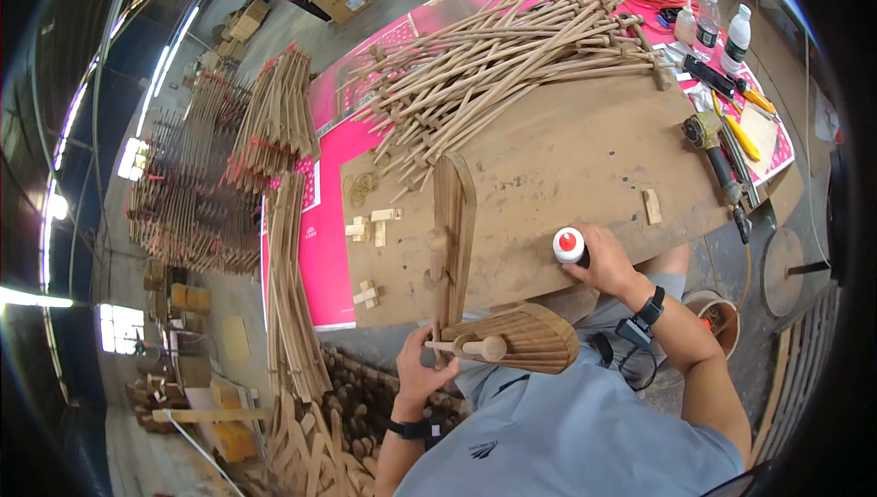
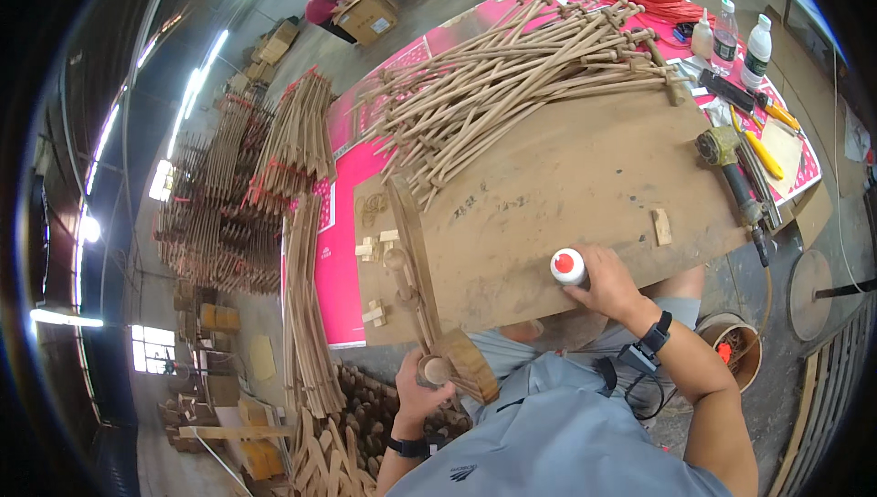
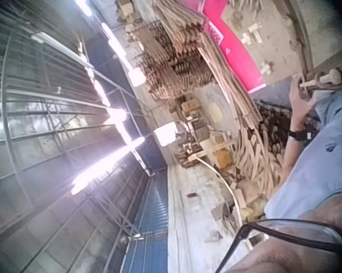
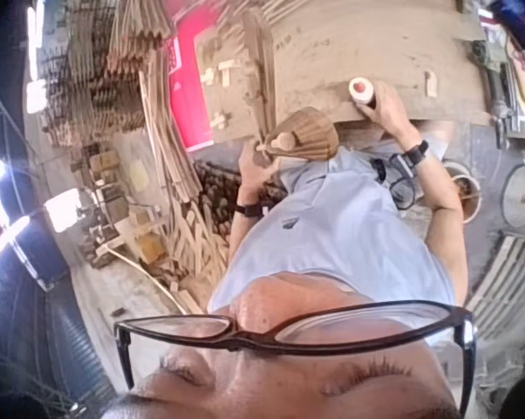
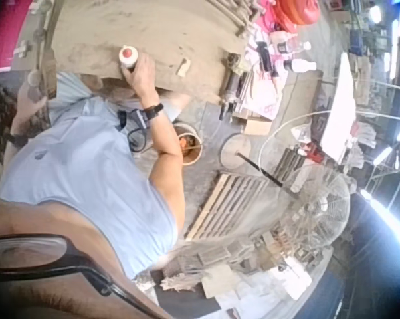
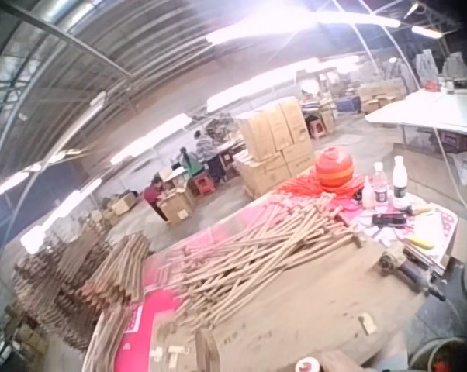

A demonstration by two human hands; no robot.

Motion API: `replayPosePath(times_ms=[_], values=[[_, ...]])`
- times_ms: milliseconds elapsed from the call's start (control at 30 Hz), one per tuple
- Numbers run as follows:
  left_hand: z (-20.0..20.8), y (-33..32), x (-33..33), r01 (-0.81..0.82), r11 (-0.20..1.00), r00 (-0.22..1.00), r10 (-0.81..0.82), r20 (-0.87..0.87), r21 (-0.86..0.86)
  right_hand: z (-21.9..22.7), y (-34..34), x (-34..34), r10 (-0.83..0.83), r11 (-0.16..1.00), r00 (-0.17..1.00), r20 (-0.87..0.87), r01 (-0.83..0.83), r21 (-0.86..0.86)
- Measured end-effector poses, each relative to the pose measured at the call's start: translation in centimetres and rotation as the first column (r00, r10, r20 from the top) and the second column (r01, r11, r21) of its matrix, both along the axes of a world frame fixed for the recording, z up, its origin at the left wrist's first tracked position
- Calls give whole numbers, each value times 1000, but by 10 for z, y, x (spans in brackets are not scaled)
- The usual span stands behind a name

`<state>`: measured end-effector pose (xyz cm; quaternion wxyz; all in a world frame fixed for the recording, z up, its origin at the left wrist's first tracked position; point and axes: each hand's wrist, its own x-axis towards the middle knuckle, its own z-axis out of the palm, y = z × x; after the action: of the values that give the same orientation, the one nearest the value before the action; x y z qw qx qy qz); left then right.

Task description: Assembling and gluing curved wooden furniture components using a nail gun and wood glue.

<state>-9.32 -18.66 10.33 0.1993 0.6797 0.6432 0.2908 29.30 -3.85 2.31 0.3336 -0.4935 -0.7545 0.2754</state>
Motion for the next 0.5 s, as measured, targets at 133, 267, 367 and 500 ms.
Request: replayPosePath(times_ms=[133, 267, 367, 500], values=[[-9, -8, -6, 13, 1000, 1000, -13, 17, 16, 3, 9, 2, -35, 998, 999, 6, 35, 47], [-8, -11, -4, 3, 999, 1000, -3, 20, 32, 1, 18, 9, -147, 988, 989, 3, 147, -57], [-9, -9, -8, 84, 994, 996, -81, -46, 76, 0, 21, 14, -188, 980, 982, 14, 188, -64], [-13, -7, -10, 93, 993, 995, -90, -44, 68, 9, 19, 14, -224, 974, 975, 13, 224, -19]])
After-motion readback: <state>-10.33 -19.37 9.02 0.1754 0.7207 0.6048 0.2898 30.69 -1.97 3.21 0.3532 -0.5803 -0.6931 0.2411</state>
